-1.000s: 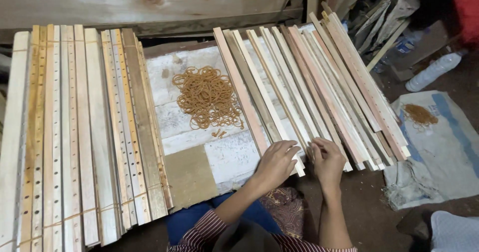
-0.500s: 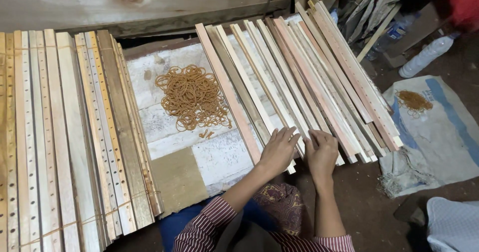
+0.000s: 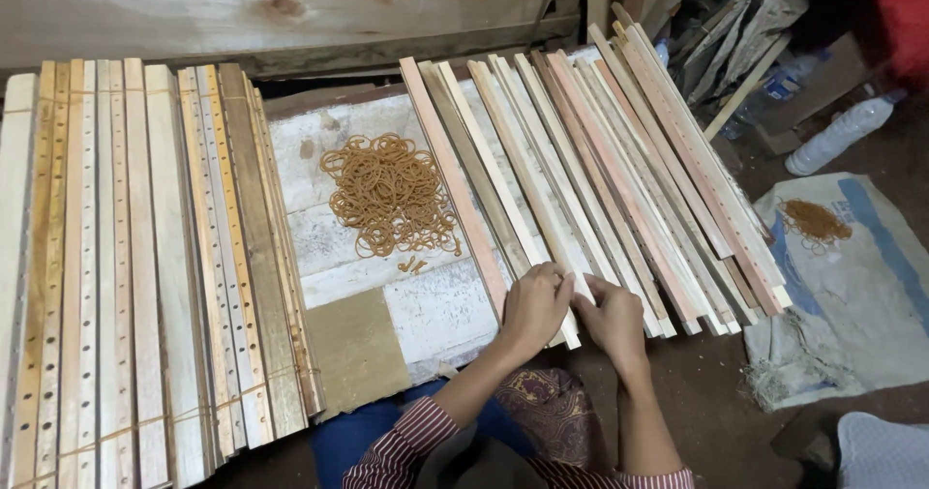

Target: Sorting and inspecting wooden slats for assembly or bundling

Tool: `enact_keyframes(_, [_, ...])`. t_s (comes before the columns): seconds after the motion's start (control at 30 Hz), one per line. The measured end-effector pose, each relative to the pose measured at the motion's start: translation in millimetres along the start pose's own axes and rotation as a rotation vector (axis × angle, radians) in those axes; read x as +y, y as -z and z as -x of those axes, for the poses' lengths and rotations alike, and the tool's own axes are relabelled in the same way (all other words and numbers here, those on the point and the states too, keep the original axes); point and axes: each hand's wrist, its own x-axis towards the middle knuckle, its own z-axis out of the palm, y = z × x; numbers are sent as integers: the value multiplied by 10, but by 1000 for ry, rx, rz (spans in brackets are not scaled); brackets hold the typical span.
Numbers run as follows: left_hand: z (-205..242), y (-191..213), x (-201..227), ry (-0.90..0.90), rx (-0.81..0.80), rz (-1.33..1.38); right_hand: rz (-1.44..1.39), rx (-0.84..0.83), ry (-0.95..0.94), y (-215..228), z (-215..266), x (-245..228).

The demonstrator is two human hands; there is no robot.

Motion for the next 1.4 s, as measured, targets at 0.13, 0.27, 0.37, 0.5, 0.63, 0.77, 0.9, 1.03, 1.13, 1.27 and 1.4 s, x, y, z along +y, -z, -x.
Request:
enact_keyframes(0.13, [23,231,92,173,-70,103,-144,-68,-68,71,120,50])
enact_keyframes(0.27, [69,345,115,305,-89,290,-195,-253,-81,304,291,-152])
enact_keyframes(0.37, [273,505,198,376,-139,301,-310,-427,-64,384,285,-167])
enact_keyframes(0.5, [594,550,130,274,-81,-4,-565,-490,-62,165,190,-409])
enact_keyframes(0.63, [982,853,347,69,-118,-208,-989,-446,-49,202,315,-1053])
enact_keyframes(0.77, [1381,1169,517,10,68,-632,-1258,-245,25,417,358,-1235])
enact_keyframes(0.9, [1642,1779,674,12,314,-744,-1438,79,146,430,160,-1076])
enact_keyframes(1.03, [1912,2404,648,140,350,-865,-1588,224,62,385,-16,-1013])
enact_keyframes(1.13, [2095,2826,509,212,475,-977,-1481,245,-14,151,-156,-917])
enact_keyframes(1.27, [2380,3216,184,425,556,-1056,-1460,56,-3,-71,19,-1331])
enact_keyframes(1.4, [2619,3466,63,513,751,-1066,-1496,-22,33,-728,-67,-1386])
